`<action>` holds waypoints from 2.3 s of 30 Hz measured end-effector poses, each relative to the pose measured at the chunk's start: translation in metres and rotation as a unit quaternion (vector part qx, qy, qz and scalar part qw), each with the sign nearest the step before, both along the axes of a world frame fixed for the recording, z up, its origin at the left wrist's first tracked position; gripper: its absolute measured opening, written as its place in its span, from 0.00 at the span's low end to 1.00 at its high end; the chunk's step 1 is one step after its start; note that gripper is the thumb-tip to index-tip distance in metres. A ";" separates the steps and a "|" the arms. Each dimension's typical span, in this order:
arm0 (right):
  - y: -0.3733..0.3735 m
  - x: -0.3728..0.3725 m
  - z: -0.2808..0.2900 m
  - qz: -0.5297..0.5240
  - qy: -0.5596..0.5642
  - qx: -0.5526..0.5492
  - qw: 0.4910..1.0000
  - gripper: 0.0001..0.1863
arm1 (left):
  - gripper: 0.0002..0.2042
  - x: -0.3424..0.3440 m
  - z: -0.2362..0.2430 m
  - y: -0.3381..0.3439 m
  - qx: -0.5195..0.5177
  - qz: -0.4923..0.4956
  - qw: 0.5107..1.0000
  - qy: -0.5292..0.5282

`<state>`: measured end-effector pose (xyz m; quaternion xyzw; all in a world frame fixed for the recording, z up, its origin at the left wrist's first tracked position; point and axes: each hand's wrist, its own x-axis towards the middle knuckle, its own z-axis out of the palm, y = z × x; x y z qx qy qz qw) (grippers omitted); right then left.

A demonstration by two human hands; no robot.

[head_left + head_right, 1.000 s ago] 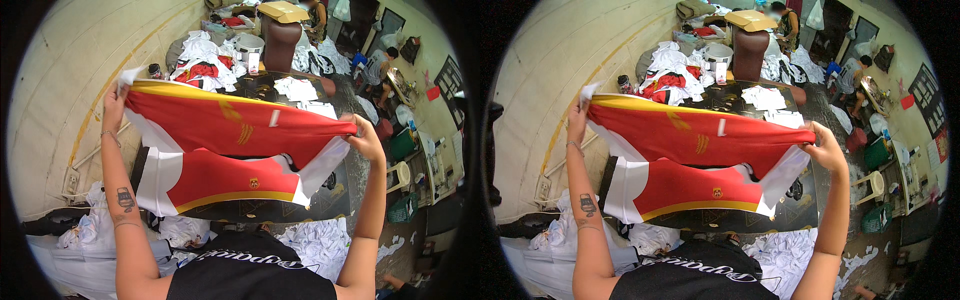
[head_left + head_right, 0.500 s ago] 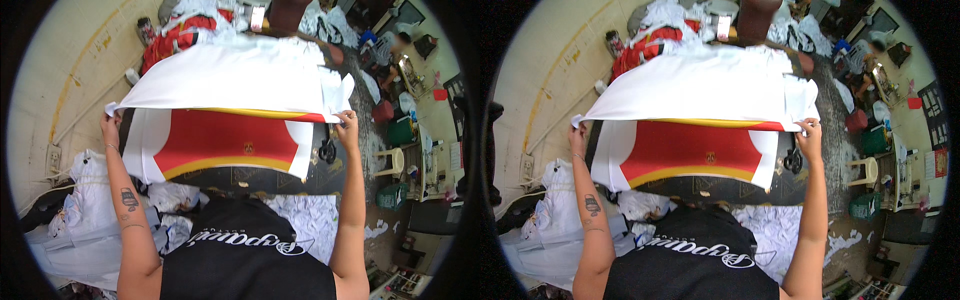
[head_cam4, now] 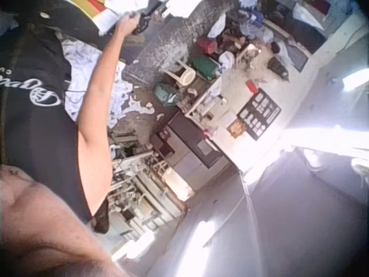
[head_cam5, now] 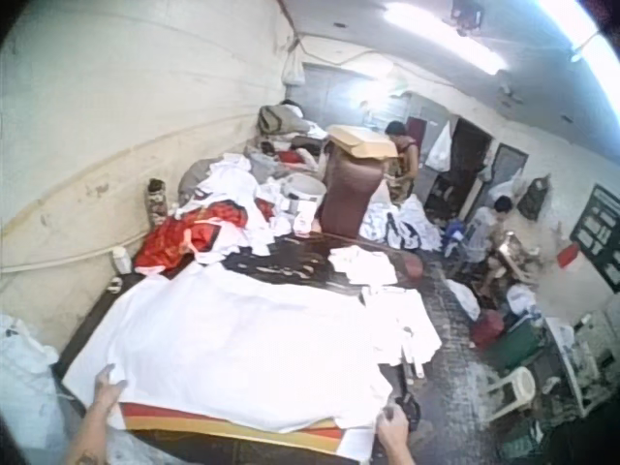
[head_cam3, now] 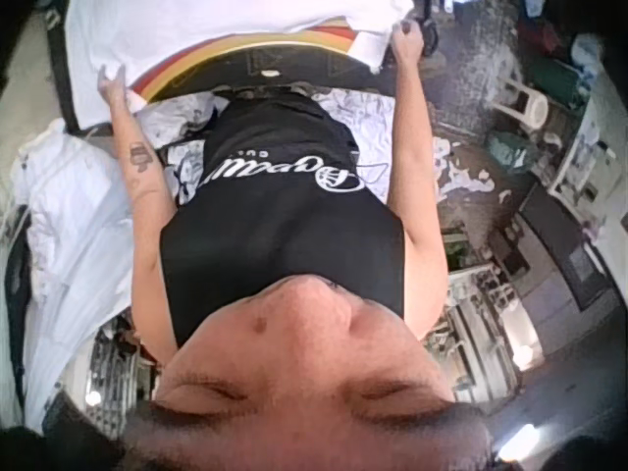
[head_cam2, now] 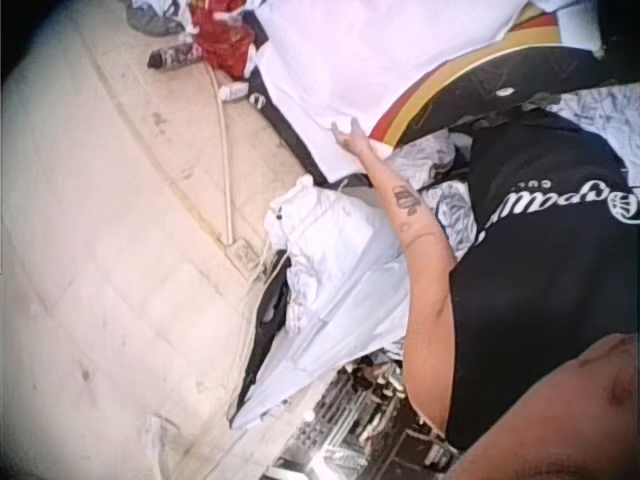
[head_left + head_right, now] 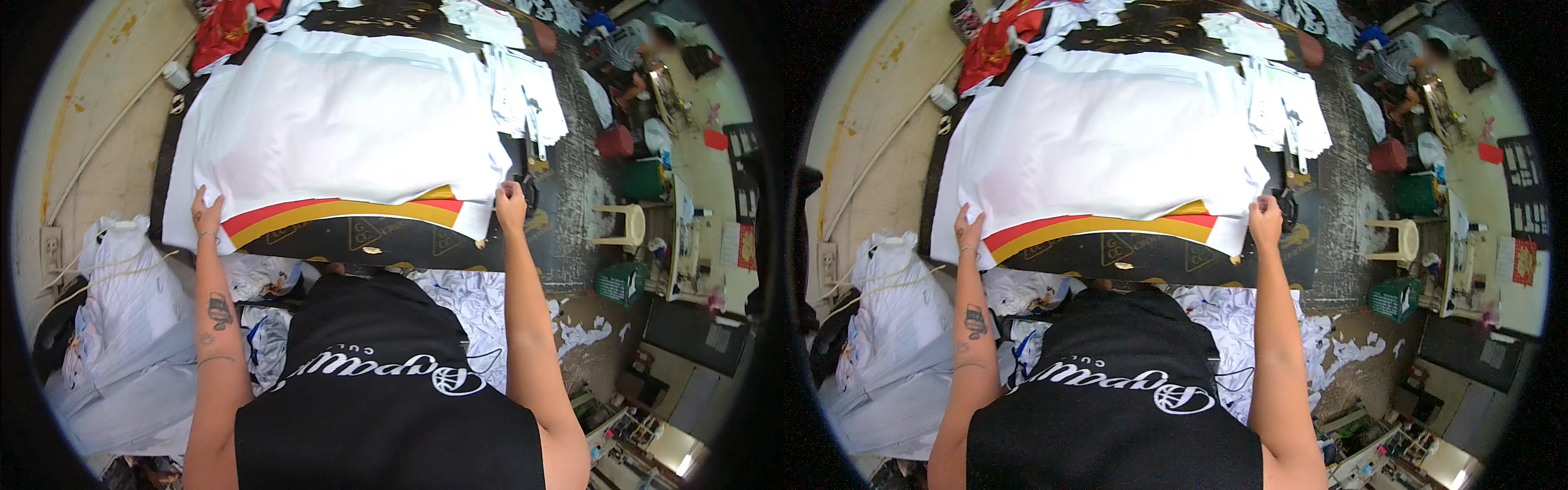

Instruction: The person lays a red, white, and yellow jersey on a table, uses shears to cut along the side seams, removes the side panels, and sets them aside. The process is repeated for a second jersey.

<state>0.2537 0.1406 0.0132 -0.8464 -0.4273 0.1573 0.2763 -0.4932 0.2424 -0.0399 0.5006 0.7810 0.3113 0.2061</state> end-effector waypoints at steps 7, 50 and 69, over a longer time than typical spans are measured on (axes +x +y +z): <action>0.045 0.005 0.015 0.043 -0.031 -0.267 0.962 0.26 | 0.31 0.019 0.033 0.059 -0.057 0.011 0.997 0.053; -0.076 0.039 -0.021 -0.100 0.273 0.061 0.955 0.30 | 0.35 -0.014 0.024 -0.063 -0.007 -0.032 0.997 0.069; -0.083 -0.038 0.020 0.020 0.054 -0.167 0.984 0.49 | 0.33 0.059 0.077 -0.055 -0.420 0.109 0.862 0.263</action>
